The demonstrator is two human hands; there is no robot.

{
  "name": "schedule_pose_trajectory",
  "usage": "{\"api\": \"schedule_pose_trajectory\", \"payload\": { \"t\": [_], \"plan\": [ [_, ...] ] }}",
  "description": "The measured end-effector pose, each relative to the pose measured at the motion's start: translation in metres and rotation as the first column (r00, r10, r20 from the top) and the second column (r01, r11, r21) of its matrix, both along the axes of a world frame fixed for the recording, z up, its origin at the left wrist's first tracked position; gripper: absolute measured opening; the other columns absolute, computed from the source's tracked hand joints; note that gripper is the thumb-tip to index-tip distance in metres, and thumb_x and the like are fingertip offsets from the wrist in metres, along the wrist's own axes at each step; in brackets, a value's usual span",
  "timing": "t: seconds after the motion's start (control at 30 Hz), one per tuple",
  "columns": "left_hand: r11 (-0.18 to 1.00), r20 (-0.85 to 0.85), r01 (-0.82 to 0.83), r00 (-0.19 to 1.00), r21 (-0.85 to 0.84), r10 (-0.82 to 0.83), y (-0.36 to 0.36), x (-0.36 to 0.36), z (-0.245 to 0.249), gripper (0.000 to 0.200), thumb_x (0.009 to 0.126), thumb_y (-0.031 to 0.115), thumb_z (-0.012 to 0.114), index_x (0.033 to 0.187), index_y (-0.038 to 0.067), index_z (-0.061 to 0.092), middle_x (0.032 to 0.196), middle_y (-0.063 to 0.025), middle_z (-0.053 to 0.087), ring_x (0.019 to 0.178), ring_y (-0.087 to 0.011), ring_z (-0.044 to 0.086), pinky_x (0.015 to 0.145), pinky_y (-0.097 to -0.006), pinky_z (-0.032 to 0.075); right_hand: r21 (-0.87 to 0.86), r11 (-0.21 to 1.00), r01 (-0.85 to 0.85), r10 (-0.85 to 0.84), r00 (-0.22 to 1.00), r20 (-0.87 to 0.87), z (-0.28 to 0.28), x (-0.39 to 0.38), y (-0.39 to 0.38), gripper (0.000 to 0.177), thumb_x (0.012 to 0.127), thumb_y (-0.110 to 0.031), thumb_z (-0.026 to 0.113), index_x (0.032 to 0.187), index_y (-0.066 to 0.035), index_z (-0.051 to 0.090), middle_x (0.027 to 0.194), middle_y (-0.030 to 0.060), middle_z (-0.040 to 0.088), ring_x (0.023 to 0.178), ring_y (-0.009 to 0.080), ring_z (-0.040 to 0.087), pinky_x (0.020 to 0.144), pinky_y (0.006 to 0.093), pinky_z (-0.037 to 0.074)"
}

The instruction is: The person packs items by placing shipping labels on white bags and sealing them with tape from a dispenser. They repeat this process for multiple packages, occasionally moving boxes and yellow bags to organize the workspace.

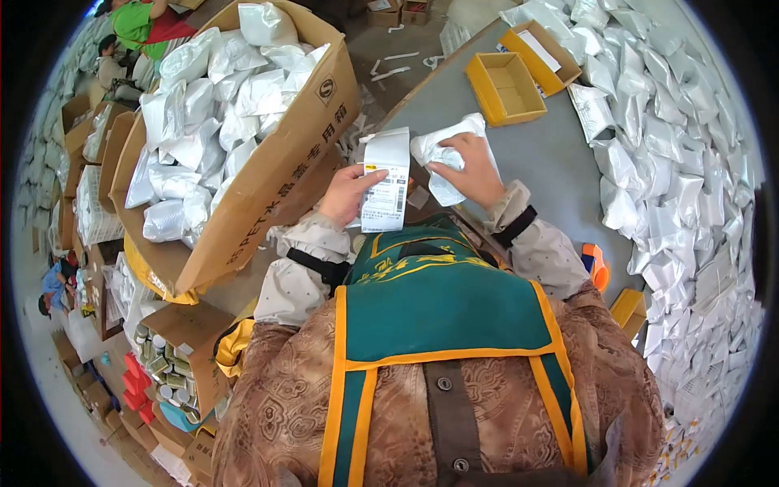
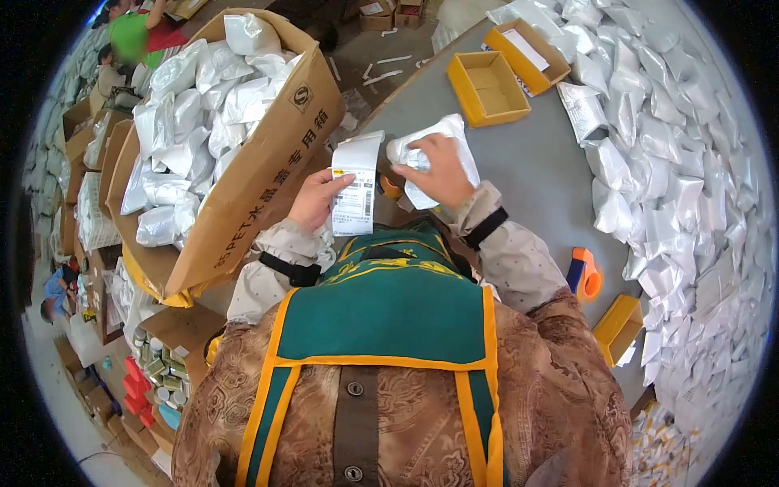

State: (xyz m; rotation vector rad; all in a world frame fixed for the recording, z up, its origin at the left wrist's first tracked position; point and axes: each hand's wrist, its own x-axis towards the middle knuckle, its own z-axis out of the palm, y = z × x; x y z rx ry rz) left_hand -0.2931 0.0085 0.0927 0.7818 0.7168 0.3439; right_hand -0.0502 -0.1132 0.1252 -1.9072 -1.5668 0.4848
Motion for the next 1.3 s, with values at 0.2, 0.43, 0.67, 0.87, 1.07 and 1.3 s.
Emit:
{"api": "schedule_pose_trajectory", "payload": {
  "t": [0.2, 0.43, 0.67, 0.87, 1.07, 1.3],
  "plan": [
    [1.000, -0.001, -0.019, 1.000, -0.018, 0.018, -0.009, 0.001, 0.002, 0.024, 0.084, 0.008, 0.072, 0.103, -0.004, 0.064, 0.096, -0.0114, 0.069, 0.081, -0.0183, 0.068, 0.074, -0.0315, 0.055, -0.057, 0.993, 0.106, -0.120, 0.836, -0.535, -0.006, -0.055, 0.036, 0.025, 0.084, -0.021, 0.072, 0.087, 0.003, 0.065, 0.070, 0.0056, 0.062, 0.064, 0.0107, 0.055, 0.060, 0.0266, 0.045],
    [0.980, -0.075, 0.157, 0.986, 0.126, -0.148, -0.039, -0.011, 0.006, 0.033, 0.078, 0.002, 0.073, 0.110, -0.002, 0.065, 0.102, -0.0093, 0.070, 0.088, -0.0165, 0.067, 0.080, -0.0311, 0.053, 0.056, 0.975, 0.214, -0.144, 0.807, -0.573, 0.006, -0.045, 0.055, 0.020, 0.084, -0.015, 0.071, 0.085, 0.004, 0.065, 0.070, 0.0049, 0.063, 0.065, 0.0089, 0.055, 0.060, 0.0253, 0.045],
    [0.981, -0.055, 0.126, 0.991, 0.148, -0.119, -0.048, -0.025, 0.005, 0.027, 0.082, 0.004, 0.071, 0.108, -0.001, 0.067, 0.099, -0.0067, 0.070, 0.086, -0.0139, 0.066, 0.079, -0.0286, 0.052, 0.055, 0.977, 0.206, -0.141, 0.814, -0.563, 0.004, -0.044, 0.064, 0.022, 0.083, -0.016, 0.071, 0.087, 0.005, 0.065, 0.071, 0.0062, 0.064, 0.064, 0.0105, 0.055, 0.060, 0.0272, 0.045],
    [0.968, -0.113, 0.110, 0.990, 0.227, -0.086, -0.046, -0.030, 0.000, 0.024, 0.086, 0.008, 0.068, 0.109, 0.000, 0.067, 0.100, -0.0058, 0.070, 0.086, -0.0123, 0.065, 0.078, -0.0281, 0.052, 0.383, 0.924, -0.017, 0.054, 0.995, -0.087, 0.017, -0.054, 0.051, 0.026, 0.078, -0.018, 0.074, 0.096, -0.001, 0.066, 0.089, 0.0100, 0.063, 0.083, 0.0252, 0.058, 0.074, 0.0343, 0.048],
    [0.898, -0.179, 0.282, 0.956, 0.337, -0.233, -0.038, -0.034, -0.009, 0.020, 0.090, 0.008, 0.063, 0.109, 0.001, 0.065, 0.098, -0.0023, 0.068, 0.085, -0.0092, 0.061, 0.077, -0.0270, 0.050, 0.170, 0.831, -0.530, 0.533, 0.846, 0.027, 0.013, -0.073, 0.022, 0.036, 0.069, -0.017, 0.078, 0.101, -0.004, 0.068, 0.096, 0.0089, 0.063, 0.093, 0.0287, 0.056, 0.081, 0.0376, 0.047],
    [0.845, -0.168, 0.398, 0.917, 0.358, -0.361, -0.026, -0.031, -0.003, 0.020, 0.087, 0.005, 0.060, 0.105, -0.002, 0.066, 0.093, -0.0048, 0.069, 0.086, -0.0100, 0.062, 0.076, -0.0275, 0.050, 0.154, 0.811, -0.564, 0.567, 0.823, 0.027, -0.002, -0.067, 0.031, 0.025, 0.082, -0.026, 0.070, 0.093, -0.004, 0.071, 0.082, 0.0085, 0.067, 0.080, 0.0228, 0.059, 0.074, 0.0344, 0.049]
  ]
}}
